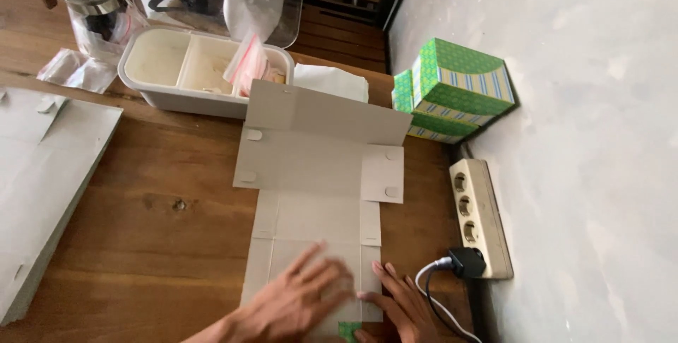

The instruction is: The person assembles a small cardboard box by folding the pre-cut flaps and securing them with green patterned tape. They work on a wooden table, handling the box and tape by hand to complete the assembly.

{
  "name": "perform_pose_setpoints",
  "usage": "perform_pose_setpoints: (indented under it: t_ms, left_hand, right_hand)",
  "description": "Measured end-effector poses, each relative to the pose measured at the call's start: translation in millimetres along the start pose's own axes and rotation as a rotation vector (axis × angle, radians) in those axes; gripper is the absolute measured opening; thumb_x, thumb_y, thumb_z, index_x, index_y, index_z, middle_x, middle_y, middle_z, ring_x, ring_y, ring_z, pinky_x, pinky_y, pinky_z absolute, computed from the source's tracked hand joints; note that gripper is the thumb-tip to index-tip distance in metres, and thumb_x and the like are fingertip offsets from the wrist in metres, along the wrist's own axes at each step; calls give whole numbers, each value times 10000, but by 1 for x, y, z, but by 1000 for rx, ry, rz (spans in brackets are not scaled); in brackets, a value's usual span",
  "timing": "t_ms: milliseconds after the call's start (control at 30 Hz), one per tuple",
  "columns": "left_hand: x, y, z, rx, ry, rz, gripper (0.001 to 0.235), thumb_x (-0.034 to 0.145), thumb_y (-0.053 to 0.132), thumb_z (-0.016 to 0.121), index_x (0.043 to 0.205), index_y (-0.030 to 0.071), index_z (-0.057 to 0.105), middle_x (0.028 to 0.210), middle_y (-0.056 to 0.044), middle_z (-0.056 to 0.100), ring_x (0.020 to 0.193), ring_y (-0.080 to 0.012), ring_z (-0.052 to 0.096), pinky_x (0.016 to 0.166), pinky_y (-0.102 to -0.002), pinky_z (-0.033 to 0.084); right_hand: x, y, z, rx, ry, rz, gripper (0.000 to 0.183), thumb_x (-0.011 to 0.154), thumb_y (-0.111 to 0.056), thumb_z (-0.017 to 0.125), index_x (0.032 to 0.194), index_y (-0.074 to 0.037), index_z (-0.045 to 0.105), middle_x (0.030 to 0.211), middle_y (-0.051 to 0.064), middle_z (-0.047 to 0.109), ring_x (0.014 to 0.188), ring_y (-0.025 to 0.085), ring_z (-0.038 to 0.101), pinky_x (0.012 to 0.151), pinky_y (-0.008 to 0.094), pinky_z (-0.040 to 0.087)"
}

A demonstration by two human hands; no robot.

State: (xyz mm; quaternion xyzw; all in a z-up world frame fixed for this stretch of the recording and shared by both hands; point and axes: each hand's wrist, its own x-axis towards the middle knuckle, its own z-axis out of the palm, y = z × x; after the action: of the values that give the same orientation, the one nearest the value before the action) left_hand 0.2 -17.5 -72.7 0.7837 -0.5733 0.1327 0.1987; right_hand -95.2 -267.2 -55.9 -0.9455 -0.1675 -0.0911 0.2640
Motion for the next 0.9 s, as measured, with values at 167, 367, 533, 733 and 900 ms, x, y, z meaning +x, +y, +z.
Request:
perform_pose_setpoints:
  t_ms: [167,367,533,733,900]
  left_hand:
    - [8,4,-28,-377,137,136,191,1122,119,549,962,65,639,1036,-123,623,928,-313,575,1035,-507,447]
    - [3,-2,-29,-493,114,170,296,1182,162,448,1076,51,700,1094,-145,646,996,-334,592,1063,-510,442]
    - [6,-4,-35,-411,136,225,315,1193,149,369,1017,59,615,1108,-131,609,956,-307,557,1033,-486,434]
    - [0,3,-25,-267,106,288,212,1166,88,468,1107,39,666,1090,-121,606,947,-305,582,1076,-497,454]
    - [1,17,-30,-217,127,280,283,1130,119,528,879,64,647,956,-85,607,837,-281,574,1049,-498,464]
  right_hand:
    - [8,-17,5,-66,46,110,278,877,-391,728,1114,-260,791,1501,-9,601,1438,227,503,1158,434,359]
    - [8,-18,15,-140,123,134,196,820,-342,767,1004,-297,814,1444,-38,646,1404,228,544,1130,455,394]
    - [12,-31,22,-175,196,221,474,919,-268,366,936,-279,839,1416,-43,668,1401,178,547,1155,402,382]
    - [-3,17,-4,3,-367,64,562,969,-574,549,1459,-306,612,1694,26,268,1571,265,162,1182,509,174]
    - [8,-14,-22,49,-210,-17,518,920,-473,732,1377,-234,681,1643,85,387,1550,273,260,1209,510,180]
